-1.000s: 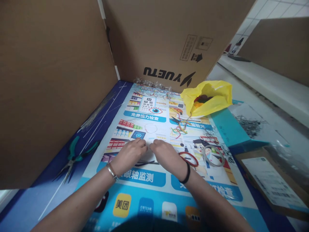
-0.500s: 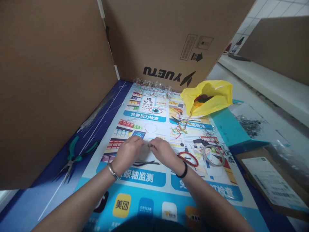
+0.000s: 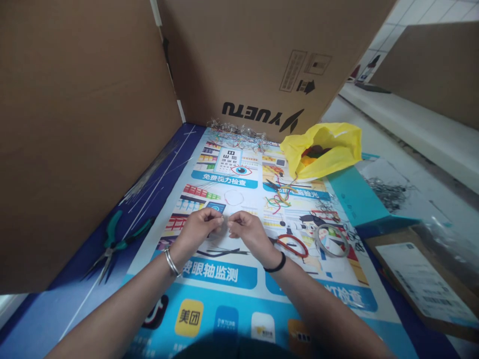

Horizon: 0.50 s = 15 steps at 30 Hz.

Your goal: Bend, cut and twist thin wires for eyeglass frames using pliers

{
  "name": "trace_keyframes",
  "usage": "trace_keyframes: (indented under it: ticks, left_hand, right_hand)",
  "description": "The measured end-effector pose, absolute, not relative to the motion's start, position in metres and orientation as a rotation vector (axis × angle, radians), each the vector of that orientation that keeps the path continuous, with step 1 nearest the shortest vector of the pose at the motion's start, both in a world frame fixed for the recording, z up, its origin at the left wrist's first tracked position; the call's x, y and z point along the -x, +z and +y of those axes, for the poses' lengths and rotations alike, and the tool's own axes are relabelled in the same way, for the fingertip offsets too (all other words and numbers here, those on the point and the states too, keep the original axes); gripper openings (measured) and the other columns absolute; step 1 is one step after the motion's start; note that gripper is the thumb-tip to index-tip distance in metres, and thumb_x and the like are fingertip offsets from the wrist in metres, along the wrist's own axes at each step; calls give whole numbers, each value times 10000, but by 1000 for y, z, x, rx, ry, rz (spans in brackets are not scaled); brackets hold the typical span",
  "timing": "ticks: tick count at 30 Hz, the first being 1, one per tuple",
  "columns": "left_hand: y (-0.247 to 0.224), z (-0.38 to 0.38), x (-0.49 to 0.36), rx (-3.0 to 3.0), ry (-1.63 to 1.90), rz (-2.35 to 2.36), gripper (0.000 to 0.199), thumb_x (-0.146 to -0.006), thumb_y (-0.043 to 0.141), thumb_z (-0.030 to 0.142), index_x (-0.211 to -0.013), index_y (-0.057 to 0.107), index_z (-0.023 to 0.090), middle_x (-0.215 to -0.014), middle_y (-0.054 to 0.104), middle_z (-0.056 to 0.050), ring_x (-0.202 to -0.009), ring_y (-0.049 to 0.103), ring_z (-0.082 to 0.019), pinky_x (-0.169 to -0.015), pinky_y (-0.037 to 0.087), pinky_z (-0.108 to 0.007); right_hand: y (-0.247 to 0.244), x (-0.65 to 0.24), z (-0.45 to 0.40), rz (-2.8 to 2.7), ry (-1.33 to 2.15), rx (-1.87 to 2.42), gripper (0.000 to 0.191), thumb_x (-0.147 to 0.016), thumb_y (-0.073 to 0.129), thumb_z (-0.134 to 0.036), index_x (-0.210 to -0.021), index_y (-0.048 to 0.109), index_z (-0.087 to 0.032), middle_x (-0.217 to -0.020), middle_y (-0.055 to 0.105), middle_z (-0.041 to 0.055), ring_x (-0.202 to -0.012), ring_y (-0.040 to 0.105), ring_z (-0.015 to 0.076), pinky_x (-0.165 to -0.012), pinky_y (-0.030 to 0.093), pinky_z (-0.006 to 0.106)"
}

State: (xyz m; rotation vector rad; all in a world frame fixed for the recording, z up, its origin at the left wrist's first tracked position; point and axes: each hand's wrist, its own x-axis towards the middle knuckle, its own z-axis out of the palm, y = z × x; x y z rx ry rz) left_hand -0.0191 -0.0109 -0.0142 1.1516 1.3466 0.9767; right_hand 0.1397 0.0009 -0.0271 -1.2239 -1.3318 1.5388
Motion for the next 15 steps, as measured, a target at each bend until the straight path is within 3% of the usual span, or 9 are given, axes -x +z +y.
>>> trace_keyframes:
  ticks: [15]
  left_hand:
    - [-14,-15,10,-958,1076,1207,196,-676,682,294,-693,566,137,-578,541,26,-542,475,-83,-537,363,-204]
  right_hand:
    - [-24,-134,-5,-1069,1634,1119,206,-668,681,-320,-712,568,-153,-610,561,-34,-526,545,92,-547,478,240]
